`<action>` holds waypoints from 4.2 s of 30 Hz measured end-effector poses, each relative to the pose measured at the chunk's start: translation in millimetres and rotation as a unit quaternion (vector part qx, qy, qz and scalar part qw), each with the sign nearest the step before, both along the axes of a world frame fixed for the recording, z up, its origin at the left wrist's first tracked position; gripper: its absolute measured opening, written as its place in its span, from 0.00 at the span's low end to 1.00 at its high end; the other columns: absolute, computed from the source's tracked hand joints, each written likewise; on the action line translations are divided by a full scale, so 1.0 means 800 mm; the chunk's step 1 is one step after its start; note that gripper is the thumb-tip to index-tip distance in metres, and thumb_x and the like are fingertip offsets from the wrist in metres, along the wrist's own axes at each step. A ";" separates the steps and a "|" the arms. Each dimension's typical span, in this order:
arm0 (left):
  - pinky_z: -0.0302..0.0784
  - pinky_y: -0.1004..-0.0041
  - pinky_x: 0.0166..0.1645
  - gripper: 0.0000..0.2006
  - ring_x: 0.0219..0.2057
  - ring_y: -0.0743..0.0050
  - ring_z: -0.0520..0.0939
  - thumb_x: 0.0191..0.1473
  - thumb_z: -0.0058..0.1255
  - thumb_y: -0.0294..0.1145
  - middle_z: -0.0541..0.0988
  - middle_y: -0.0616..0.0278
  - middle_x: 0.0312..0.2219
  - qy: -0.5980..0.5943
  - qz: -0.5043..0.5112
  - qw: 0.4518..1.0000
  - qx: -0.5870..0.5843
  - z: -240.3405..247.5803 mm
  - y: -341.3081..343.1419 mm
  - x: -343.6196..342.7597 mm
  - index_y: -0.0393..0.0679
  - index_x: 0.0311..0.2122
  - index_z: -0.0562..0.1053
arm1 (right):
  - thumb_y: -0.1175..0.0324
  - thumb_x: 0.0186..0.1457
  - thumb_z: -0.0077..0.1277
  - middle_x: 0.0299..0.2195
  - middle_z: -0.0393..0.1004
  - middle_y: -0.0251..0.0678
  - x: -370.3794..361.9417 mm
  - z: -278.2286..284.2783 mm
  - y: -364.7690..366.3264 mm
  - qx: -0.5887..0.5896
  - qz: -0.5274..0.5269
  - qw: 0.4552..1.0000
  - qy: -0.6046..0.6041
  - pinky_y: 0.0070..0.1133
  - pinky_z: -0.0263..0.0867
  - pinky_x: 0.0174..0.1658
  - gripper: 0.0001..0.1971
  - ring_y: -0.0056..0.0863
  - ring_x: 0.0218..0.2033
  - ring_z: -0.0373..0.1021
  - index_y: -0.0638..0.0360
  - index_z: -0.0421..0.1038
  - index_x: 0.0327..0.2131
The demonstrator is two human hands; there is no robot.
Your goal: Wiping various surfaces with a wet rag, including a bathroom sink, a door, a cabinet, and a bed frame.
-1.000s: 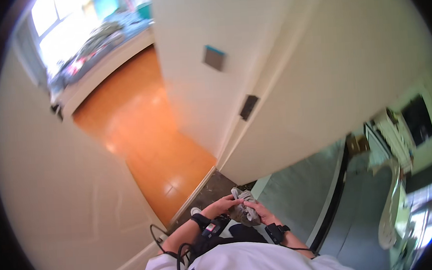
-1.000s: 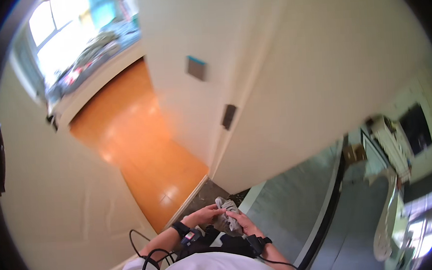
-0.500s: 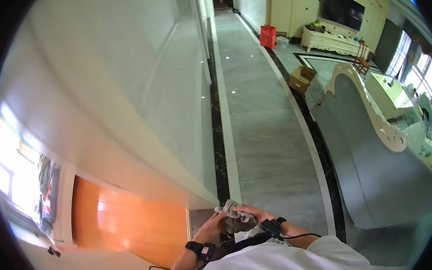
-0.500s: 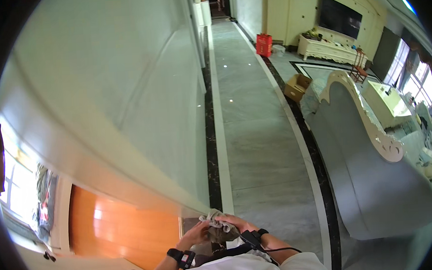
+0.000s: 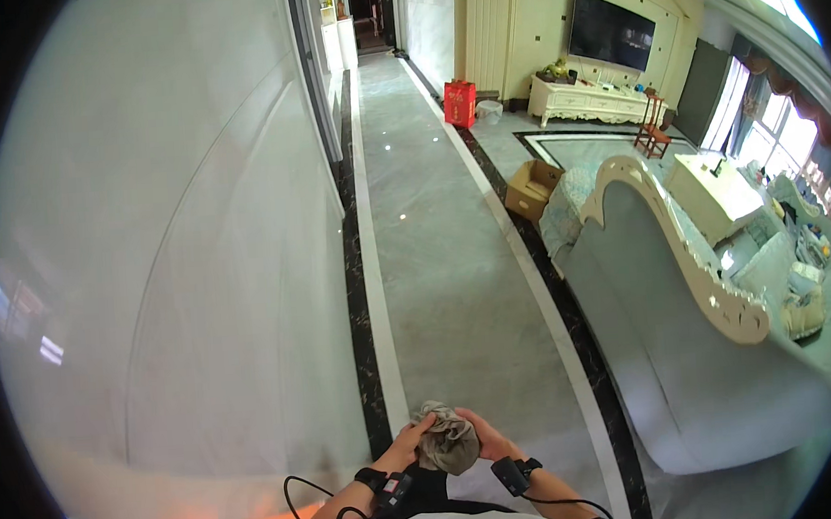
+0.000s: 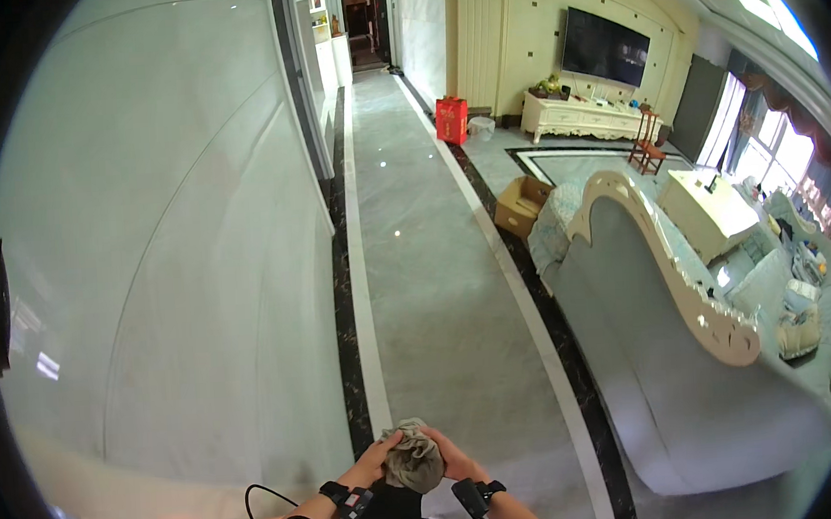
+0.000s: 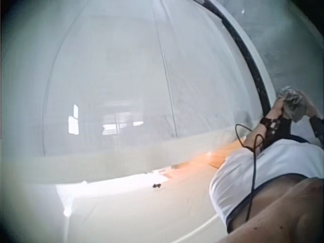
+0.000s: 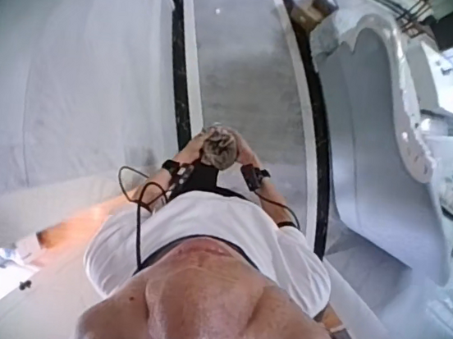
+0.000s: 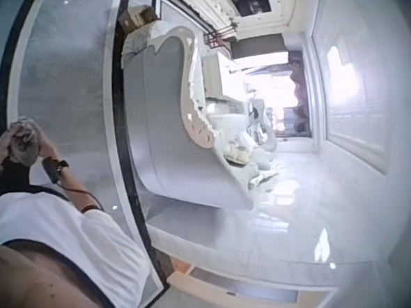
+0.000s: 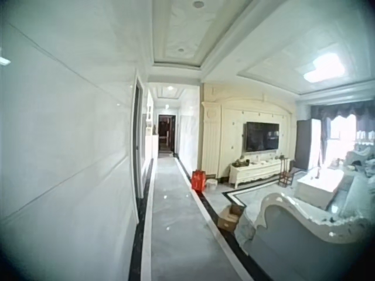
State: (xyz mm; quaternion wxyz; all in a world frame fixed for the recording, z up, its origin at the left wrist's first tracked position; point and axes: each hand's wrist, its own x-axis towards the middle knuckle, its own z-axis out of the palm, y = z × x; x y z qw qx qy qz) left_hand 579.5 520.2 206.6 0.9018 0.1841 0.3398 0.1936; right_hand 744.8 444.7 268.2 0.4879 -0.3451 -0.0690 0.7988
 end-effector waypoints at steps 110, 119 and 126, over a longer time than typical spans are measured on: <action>0.73 0.70 0.43 0.19 0.38 0.71 0.75 0.46 0.45 0.20 0.73 0.62 0.39 -0.053 0.557 0.824 0.087 0.167 2.674 -0.298 0.39 0.47 0.64 | 0.66 0.54 0.41 0.48 0.64 0.35 -0.283 -0.029 2.895 -0.160 0.406 0.900 0.003 0.31 0.57 0.52 0.16 0.30 0.49 0.61 0.55 0.61 0.47; 0.69 0.75 0.45 0.22 0.40 0.74 0.73 0.46 0.45 0.17 0.71 0.63 0.39 -0.022 0.440 0.864 0.244 0.300 2.880 -0.465 0.44 0.48 0.62 | 0.57 0.56 0.41 0.49 0.63 0.32 -0.497 0.012 3.076 0.060 0.475 0.861 0.173 0.27 0.58 0.52 0.21 0.29 0.50 0.60 0.54 0.58 0.51; 0.68 0.74 0.47 0.24 0.43 0.73 0.74 0.45 0.46 0.17 0.72 0.61 0.41 -0.157 0.356 0.855 0.343 0.365 3.056 -0.569 0.43 0.50 0.61 | 0.61 0.51 0.48 0.51 0.61 0.35 -0.573 0.124 3.247 0.100 0.292 0.932 0.189 0.26 0.55 0.55 0.26 0.26 0.51 0.59 0.59 0.56 0.53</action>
